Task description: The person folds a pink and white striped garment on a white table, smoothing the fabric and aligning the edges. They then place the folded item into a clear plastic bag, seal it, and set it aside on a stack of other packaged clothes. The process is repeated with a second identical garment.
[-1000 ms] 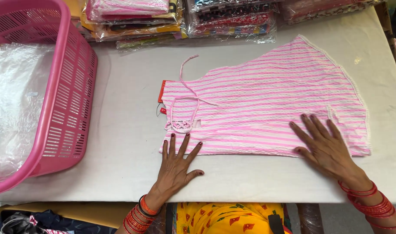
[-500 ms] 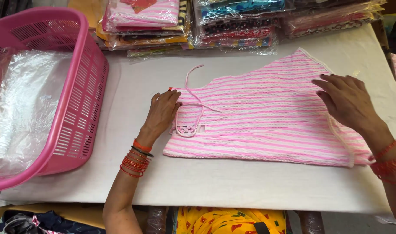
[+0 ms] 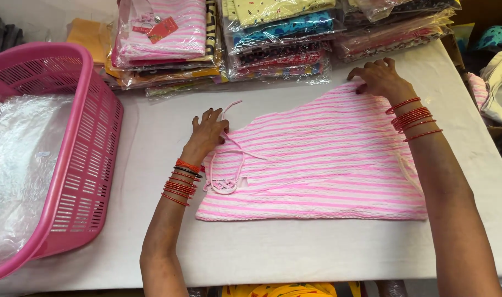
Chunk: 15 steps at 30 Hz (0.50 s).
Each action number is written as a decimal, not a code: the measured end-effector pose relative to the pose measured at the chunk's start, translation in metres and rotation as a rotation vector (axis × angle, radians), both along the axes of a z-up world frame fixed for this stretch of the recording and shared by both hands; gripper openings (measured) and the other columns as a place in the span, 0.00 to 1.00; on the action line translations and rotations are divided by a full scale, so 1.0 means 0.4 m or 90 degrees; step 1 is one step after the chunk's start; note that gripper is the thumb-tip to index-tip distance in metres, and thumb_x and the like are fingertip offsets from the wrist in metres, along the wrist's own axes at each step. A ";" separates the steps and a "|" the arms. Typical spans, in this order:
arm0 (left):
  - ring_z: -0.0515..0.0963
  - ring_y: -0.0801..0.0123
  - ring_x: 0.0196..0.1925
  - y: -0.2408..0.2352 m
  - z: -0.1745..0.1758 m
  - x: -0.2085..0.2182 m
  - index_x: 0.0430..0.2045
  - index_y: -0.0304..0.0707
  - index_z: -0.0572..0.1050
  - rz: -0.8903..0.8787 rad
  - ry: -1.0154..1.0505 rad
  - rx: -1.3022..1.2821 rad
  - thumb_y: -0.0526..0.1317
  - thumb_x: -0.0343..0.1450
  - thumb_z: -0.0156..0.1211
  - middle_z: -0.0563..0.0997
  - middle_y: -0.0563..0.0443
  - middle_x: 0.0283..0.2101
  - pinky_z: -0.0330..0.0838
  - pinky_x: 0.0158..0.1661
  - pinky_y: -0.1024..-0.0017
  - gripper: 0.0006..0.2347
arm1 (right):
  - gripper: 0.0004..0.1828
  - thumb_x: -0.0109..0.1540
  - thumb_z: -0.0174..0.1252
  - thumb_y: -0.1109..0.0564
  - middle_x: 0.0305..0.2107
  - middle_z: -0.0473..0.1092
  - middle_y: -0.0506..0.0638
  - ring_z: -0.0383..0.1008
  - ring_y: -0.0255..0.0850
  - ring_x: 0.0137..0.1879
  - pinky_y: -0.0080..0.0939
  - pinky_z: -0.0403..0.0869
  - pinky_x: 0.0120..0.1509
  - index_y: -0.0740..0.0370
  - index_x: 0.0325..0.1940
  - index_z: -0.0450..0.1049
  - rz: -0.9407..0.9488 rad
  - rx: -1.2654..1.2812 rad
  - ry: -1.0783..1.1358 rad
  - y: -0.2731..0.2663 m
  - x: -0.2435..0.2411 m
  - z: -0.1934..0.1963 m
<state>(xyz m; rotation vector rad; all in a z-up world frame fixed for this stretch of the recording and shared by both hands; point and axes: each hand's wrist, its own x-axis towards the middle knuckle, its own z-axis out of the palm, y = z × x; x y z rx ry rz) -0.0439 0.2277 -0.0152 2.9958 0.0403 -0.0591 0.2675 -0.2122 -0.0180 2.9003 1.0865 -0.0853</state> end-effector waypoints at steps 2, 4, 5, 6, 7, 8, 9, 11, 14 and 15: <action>0.55 0.49 0.75 0.011 -0.019 0.007 0.37 0.43 0.76 -0.019 -0.005 0.021 0.35 0.62 0.71 0.64 0.46 0.69 0.51 0.65 0.32 0.13 | 0.32 0.54 0.71 0.44 0.56 0.72 0.53 0.62 0.53 0.71 0.64 0.52 0.77 0.35 0.63 0.75 -0.009 -0.017 -0.009 -0.005 0.004 -0.006; 0.58 0.47 0.73 0.028 -0.064 0.015 0.33 0.43 0.78 -0.061 -0.066 0.035 0.31 0.62 0.69 0.70 0.43 0.62 0.50 0.65 0.33 0.10 | 0.27 0.52 0.73 0.44 0.49 0.74 0.55 0.65 0.54 0.68 0.58 0.57 0.74 0.41 0.56 0.80 0.027 0.055 -0.062 -0.021 -0.004 -0.024; 0.58 0.47 0.73 0.011 -0.036 0.004 0.33 0.43 0.78 -0.062 -0.060 0.031 0.31 0.62 0.69 0.70 0.43 0.62 0.50 0.65 0.33 0.10 | 0.27 0.52 0.73 0.44 0.49 0.74 0.55 0.65 0.54 0.68 0.58 0.57 0.74 0.41 0.56 0.80 0.025 0.051 -0.056 -0.032 -0.025 -0.017; 0.62 0.49 0.71 -0.005 -0.003 -0.002 0.32 0.41 0.77 -0.070 -0.060 0.048 0.30 0.61 0.68 0.74 0.45 0.55 0.50 0.65 0.36 0.10 | 0.24 0.53 0.73 0.46 0.47 0.73 0.55 0.67 0.54 0.65 0.56 0.58 0.73 0.44 0.53 0.81 0.042 0.074 -0.087 -0.041 -0.039 -0.003; 0.65 0.51 0.70 -0.020 0.030 -0.008 0.30 0.39 0.77 -0.079 -0.060 0.064 0.30 0.59 0.68 0.78 0.47 0.48 0.51 0.66 0.39 0.10 | 0.21 0.53 0.73 0.48 0.46 0.72 0.55 0.69 0.53 0.61 0.54 0.60 0.73 0.47 0.50 0.82 0.059 0.097 -0.117 -0.050 -0.054 0.011; 0.65 0.51 0.70 -0.022 0.030 -0.025 0.30 0.39 0.77 -0.079 -0.055 0.062 0.30 0.59 0.68 0.78 0.47 0.48 0.51 0.66 0.39 0.10 | 0.21 0.53 0.73 0.48 0.46 0.72 0.55 0.69 0.53 0.61 0.54 0.60 0.73 0.47 0.50 0.82 0.059 0.095 -0.112 -0.070 -0.080 0.021; 0.71 0.54 0.64 -0.024 0.029 -0.042 0.31 0.38 0.76 -0.112 -0.121 0.057 0.29 0.62 0.66 0.79 0.47 0.43 0.53 0.67 0.41 0.08 | 0.18 0.57 0.72 0.50 0.44 0.72 0.53 0.70 0.53 0.60 0.54 0.60 0.73 0.52 0.49 0.79 0.087 0.167 -0.136 -0.089 -0.107 0.031; 0.77 0.57 0.58 -0.036 0.037 -0.083 0.32 0.37 0.76 -0.146 -0.186 0.051 0.29 0.64 0.65 0.80 0.48 0.37 0.55 0.67 0.42 0.07 | 0.16 0.61 0.71 0.51 0.42 0.72 0.52 0.70 0.52 0.58 0.55 0.60 0.73 0.57 0.49 0.77 0.110 0.237 -0.157 -0.132 -0.177 0.056; 0.79 0.63 0.43 -0.067 0.059 -0.144 0.43 0.36 0.78 -0.118 -0.271 0.145 0.26 0.69 0.61 0.77 0.51 0.30 0.59 0.68 0.51 0.10 | 0.11 0.68 0.70 0.53 0.40 0.70 0.51 0.68 0.49 0.49 0.51 0.60 0.73 0.58 0.47 0.76 0.107 0.314 -0.150 -0.205 -0.299 0.090; 0.78 0.64 0.41 -0.077 0.064 -0.165 0.39 0.37 0.78 -0.112 -0.333 0.150 0.28 0.69 0.62 0.76 0.51 0.30 0.61 0.65 0.52 0.08 | 0.11 0.66 0.69 0.54 0.41 0.70 0.51 0.68 0.49 0.52 0.52 0.60 0.74 0.58 0.47 0.75 0.107 0.303 -0.160 -0.225 -0.335 0.092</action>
